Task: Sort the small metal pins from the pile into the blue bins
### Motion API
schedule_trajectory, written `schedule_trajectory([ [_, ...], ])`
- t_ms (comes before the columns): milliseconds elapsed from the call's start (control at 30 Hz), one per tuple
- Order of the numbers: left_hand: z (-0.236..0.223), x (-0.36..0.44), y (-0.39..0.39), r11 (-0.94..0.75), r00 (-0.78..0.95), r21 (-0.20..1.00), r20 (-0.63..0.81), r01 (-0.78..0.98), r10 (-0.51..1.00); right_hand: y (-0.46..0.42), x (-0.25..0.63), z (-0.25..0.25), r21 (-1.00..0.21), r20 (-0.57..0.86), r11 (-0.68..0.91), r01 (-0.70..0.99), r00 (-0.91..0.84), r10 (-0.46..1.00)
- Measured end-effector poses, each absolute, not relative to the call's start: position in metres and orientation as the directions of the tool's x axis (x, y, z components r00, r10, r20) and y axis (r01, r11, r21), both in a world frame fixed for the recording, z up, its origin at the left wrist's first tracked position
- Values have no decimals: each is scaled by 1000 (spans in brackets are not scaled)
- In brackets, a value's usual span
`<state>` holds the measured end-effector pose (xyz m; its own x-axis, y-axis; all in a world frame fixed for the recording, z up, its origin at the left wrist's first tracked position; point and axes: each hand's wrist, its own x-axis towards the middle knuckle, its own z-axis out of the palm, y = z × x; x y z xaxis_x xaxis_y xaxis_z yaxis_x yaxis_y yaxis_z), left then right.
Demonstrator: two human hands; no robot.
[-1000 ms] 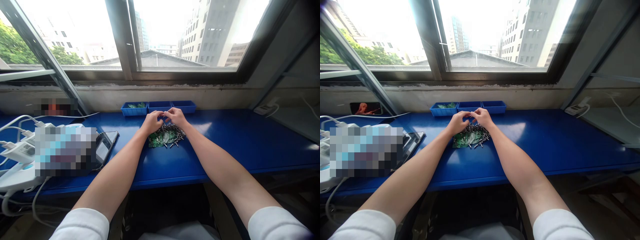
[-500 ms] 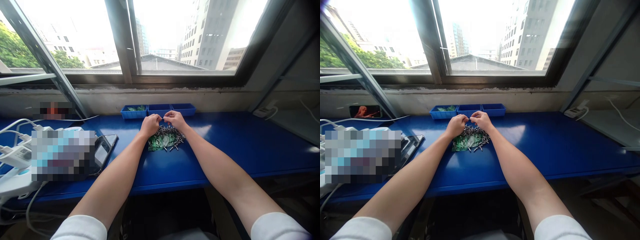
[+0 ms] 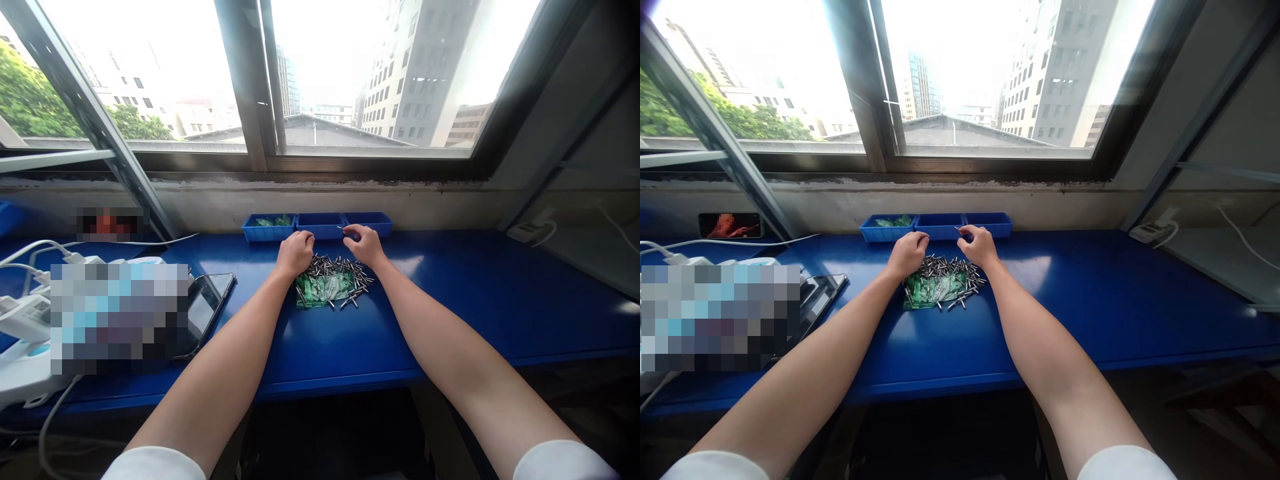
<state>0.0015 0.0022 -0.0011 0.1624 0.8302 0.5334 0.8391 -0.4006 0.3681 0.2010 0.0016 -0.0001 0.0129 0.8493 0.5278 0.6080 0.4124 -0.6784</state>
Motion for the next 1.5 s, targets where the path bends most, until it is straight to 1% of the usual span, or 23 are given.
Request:
schedule_trajectory([
  [67, 0, -1, 2, -350, 133, 345, 521, 871, 843, 4, 207, -2, -592, 541, 357, 722, 28, 841],
  [133, 2, -3, 1, -302, 99, 331, 510, 894, 854, 6, 211, -3, -549, 523, 287, 785, 55, 851],
  [267, 6, -4, -2, -233, 41, 355, 474, 905, 880, 11, 213, -4, -471, 456, 166, 867, 78, 887],
  [400, 4, -5, -1, -195, 2, 390, 443, 900, 897, 14, 215, -5, -402, 403, 82, 912, 96, 910],
  [567, 0, -4, 2, -255, 65, 364, 460, 896, 885, 19, 218, -7, -375, 363, 11, 927, 135, 922],
  [767, -4, -3, 5, -304, 125, 328, 470, 895, 874, 24, 221, -8, -367, 308, -21, 930, 143, 940],
  [900, -6, -3, 6, -346, 163, 334, 472, 877, 867, 25, 220, -10, -372, 262, -56, 927, 163, 951],
  [967, -6, -3, 6, -361, 175, 342, 470, 868, 865, 24, 219, -11, -393, 288, -51, 918, 176, 941],
  [1033, -6, -3, 6, -363, 180, 349, 459, 864, 870, 21, 218, -11, -426, 380, -5, 905, 184, 907],
  [1100, -7, -4, 6, -362, 184, 352, 448, 863, 875, 17, 216, -8, -459, 476, 94, 884, 155, 866],
  [1167, -7, -4, 6, -359, 186, 351, 442, 865, 878, 11, 214, -2, -489, 493, 215, 845, 64, 867],
  [1233, -7, -5, 6, -355, 186, 346, 437, 869, 880, 5, 212, 4, -517, 419, 294, 804, -62, 906],
  [1333, -6, -4, 6, -349, 184, 340, 432, 873, 883, -3, 208, 12, -521, 274, 324, 789, -205, 940],
  [1400, -6, -4, 6, -352, 188, 341, 431, 872, 882, -7, 206, 16, -510, 200, 331, 794, -264, 943],
  [1500, -7, -4, 6, -358, 197, 344, 423, 868, 884, -10, 204, 18, -496, 134, 329, 803, -304, 943],
])
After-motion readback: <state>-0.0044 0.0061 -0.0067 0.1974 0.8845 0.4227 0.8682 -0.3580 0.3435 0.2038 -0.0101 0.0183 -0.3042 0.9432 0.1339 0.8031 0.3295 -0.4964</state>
